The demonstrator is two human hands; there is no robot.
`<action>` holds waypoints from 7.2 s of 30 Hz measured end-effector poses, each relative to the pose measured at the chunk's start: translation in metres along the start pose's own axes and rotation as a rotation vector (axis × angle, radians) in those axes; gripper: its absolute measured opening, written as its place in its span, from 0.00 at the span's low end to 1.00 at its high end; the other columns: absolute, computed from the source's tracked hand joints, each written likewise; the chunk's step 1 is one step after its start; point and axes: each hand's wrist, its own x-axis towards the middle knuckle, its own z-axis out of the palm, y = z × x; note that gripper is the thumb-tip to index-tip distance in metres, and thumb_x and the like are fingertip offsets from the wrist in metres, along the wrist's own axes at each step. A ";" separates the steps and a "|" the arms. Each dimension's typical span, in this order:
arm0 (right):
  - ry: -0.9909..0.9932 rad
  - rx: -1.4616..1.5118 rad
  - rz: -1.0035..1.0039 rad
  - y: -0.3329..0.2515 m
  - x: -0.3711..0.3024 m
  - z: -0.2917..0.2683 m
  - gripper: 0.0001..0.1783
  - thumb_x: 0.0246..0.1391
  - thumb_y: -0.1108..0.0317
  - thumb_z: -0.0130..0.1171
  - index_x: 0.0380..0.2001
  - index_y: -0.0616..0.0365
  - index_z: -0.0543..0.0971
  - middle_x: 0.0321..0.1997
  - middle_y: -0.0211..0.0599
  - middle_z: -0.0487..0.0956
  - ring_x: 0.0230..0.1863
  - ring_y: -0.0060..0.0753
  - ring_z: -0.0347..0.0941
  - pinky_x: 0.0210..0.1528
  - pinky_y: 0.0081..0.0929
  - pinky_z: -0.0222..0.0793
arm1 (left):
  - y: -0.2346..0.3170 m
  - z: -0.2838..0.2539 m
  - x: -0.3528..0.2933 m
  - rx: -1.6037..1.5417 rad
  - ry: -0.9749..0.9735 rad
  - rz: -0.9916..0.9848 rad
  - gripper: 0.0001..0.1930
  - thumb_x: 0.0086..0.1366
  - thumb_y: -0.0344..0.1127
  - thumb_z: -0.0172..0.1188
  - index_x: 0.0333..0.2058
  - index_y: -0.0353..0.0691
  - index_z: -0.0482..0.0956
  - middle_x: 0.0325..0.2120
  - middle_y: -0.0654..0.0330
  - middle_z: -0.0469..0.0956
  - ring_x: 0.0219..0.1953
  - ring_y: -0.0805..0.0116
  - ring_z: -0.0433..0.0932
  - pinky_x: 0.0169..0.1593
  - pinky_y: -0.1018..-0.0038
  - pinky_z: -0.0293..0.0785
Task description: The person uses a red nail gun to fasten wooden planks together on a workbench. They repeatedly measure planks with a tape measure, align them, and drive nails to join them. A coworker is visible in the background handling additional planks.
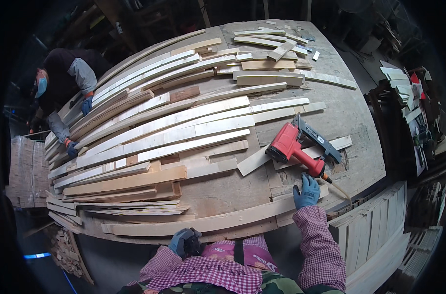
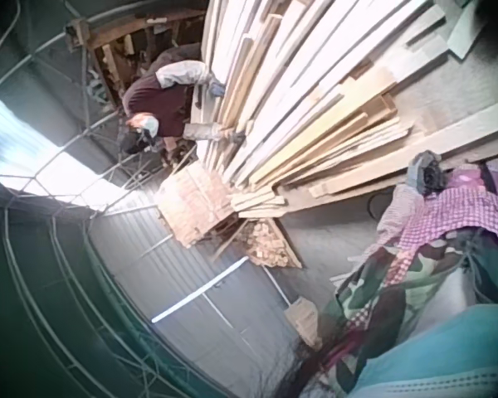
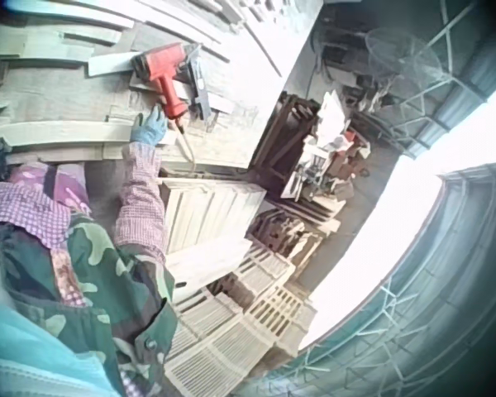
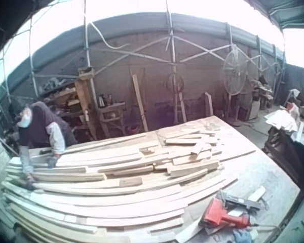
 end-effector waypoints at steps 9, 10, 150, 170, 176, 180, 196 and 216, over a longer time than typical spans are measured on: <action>-0.276 -0.249 -0.134 0.062 0.102 0.046 0.41 0.34 0.53 0.68 0.55 0.47 0.66 0.51 0.38 0.69 0.54 0.41 0.63 0.58 0.45 0.53 | -0.009 0.110 0.045 1.023 0.299 -0.175 0.52 0.47 0.46 0.67 0.66 0.51 0.44 0.47 0.40 0.74 0.50 0.51 0.75 0.53 0.66 0.70; -0.416 -0.238 -0.122 0.062 0.114 0.039 0.40 0.33 0.53 0.68 0.54 0.46 0.67 0.49 0.36 0.71 0.52 0.38 0.66 0.58 0.44 0.53 | -0.027 0.112 0.055 1.131 0.335 -0.139 0.54 0.46 0.47 0.67 0.67 0.52 0.41 0.48 0.40 0.73 0.51 0.48 0.73 0.54 0.64 0.69; 0.085 -0.361 -0.881 -0.070 -0.122 0.153 0.34 0.28 0.52 0.68 0.44 0.40 0.71 0.42 0.38 0.73 0.48 0.46 0.67 0.53 0.50 0.59 | 0.134 -0.111 0.002 -0.996 0.014 0.308 0.20 0.63 0.49 0.55 0.42 0.36 0.77 0.32 0.60 0.80 0.31 0.69 0.79 0.33 0.75 0.78; -0.785 0.456 -0.321 -0.241 0.121 0.023 0.24 0.47 0.60 0.63 0.49 0.52 0.74 0.48 0.44 0.74 0.51 0.45 0.69 0.54 0.36 0.65 | 0.208 -0.188 0.092 -0.636 0.379 0.169 0.24 0.63 0.59 0.48 0.32 0.40 0.76 0.21 0.56 0.77 0.20 0.60 0.78 0.19 0.67 0.77; -0.383 0.803 -0.155 -0.342 0.377 0.081 0.30 0.52 0.64 0.62 0.56 0.62 0.66 0.56 0.47 0.70 0.60 0.36 0.64 0.62 0.30 0.58 | 0.216 -0.195 0.081 -0.539 0.348 -0.019 0.23 0.63 0.55 0.51 0.34 0.37 0.78 0.26 0.52 0.79 0.24 0.56 0.80 0.24 0.60 0.78; -0.233 0.525 -0.303 -0.400 0.498 0.160 0.35 0.54 0.51 0.58 0.59 0.61 0.63 0.59 0.51 0.68 0.60 0.43 0.65 0.61 0.34 0.59 | 0.225 -0.176 0.072 -0.571 0.406 0.026 0.22 0.65 0.47 0.52 0.38 0.27 0.72 0.25 0.50 0.76 0.20 0.62 0.76 0.23 0.67 0.76; -0.241 0.685 -0.240 -0.339 0.736 0.350 0.44 0.52 0.50 0.61 0.63 0.65 0.55 0.68 0.47 0.55 0.69 0.39 0.51 0.68 0.31 0.47 | 0.230 -0.172 0.078 -0.538 0.473 -0.075 0.16 0.66 0.45 0.52 0.30 0.36 0.73 0.24 0.56 0.74 0.23 0.66 0.73 0.30 0.69 0.74; -0.585 1.594 0.191 -0.401 0.654 0.161 0.20 0.50 0.61 0.65 0.45 0.56 0.74 0.40 0.34 0.76 0.37 0.24 0.75 0.34 0.13 0.74 | 0.223 -0.173 0.090 -0.442 0.553 -0.002 0.18 0.63 0.46 0.56 0.31 0.34 0.74 0.23 0.54 0.76 0.21 0.63 0.77 0.25 0.68 0.76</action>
